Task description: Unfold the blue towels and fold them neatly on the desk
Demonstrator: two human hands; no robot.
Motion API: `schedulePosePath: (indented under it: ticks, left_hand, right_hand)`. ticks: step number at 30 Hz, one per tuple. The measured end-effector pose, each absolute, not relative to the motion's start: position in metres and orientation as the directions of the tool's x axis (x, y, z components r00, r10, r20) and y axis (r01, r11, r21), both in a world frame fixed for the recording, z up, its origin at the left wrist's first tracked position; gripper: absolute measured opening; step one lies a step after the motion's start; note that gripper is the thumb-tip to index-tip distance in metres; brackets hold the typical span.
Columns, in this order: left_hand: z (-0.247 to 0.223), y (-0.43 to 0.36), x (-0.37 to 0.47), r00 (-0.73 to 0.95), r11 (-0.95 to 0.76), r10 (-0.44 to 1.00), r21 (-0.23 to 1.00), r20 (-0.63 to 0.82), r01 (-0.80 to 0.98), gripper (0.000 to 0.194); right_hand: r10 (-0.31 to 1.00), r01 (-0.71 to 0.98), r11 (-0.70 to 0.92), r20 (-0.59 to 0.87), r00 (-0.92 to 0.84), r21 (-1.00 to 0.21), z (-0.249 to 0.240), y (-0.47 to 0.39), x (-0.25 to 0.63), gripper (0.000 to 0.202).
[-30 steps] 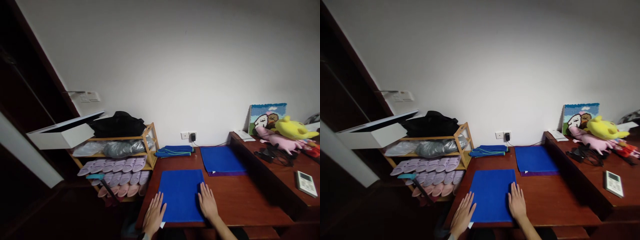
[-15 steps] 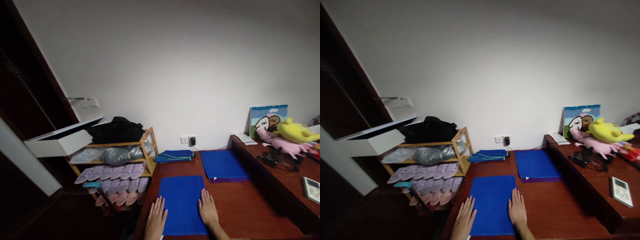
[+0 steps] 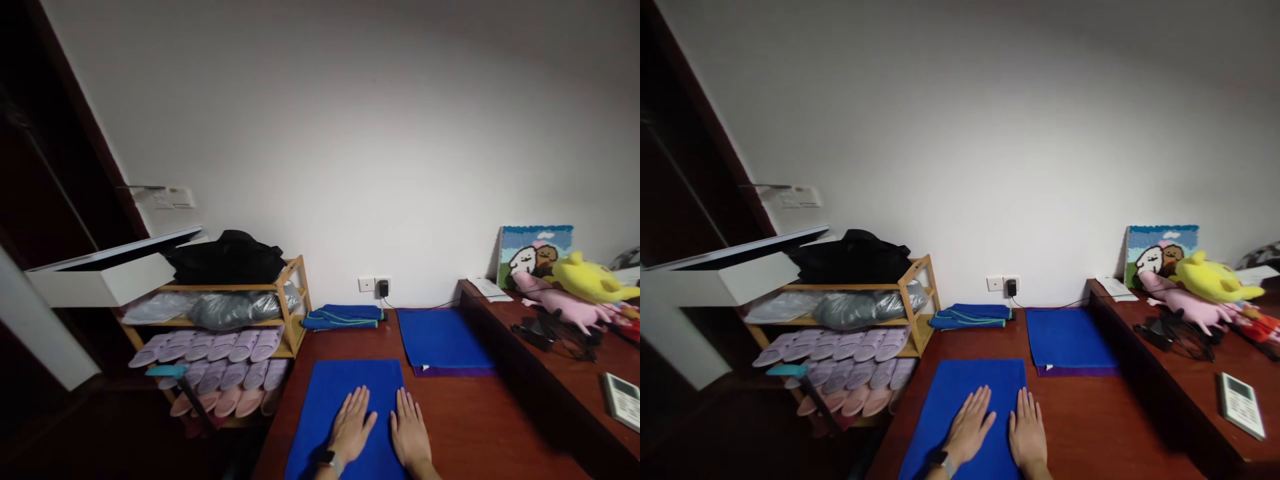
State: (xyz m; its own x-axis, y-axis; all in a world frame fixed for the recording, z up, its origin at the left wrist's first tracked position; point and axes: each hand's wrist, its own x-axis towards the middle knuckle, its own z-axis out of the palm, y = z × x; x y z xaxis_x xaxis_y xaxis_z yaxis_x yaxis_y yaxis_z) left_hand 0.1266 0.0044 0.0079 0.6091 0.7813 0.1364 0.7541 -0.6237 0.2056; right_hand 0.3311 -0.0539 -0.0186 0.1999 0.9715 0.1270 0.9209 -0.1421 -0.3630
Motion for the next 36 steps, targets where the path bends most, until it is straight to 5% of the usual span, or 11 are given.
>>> schedulePosePath:
  ticks: [7, 22, 36]
  left_hand:
    - [0.008, 0.032, 0.032, 0.300, -0.324, 0.937, 0.128, 0.178, 0.937, 0.074]
    - [-0.001, 0.030, 0.034, 0.279, -0.308, 0.935, 0.110, 0.221, 0.945, 0.074]
    - [0.026, 0.038, 0.035, 0.217, -0.225, 0.974, 0.239, 0.062, 0.944, 0.072]
  right_hand:
    - [0.972, 0.922, -0.173, 0.088, 0.216, -0.347, -0.009, -0.058, 0.330, 0.069]
    - [0.969, 0.936, -0.245, -0.075, 0.233, -0.253, 0.024, -0.002, 0.335, 0.068]
    - [0.975, 0.930, -0.222, -0.073, 0.210, -0.292, 0.025, -0.007, 0.336, 0.069]
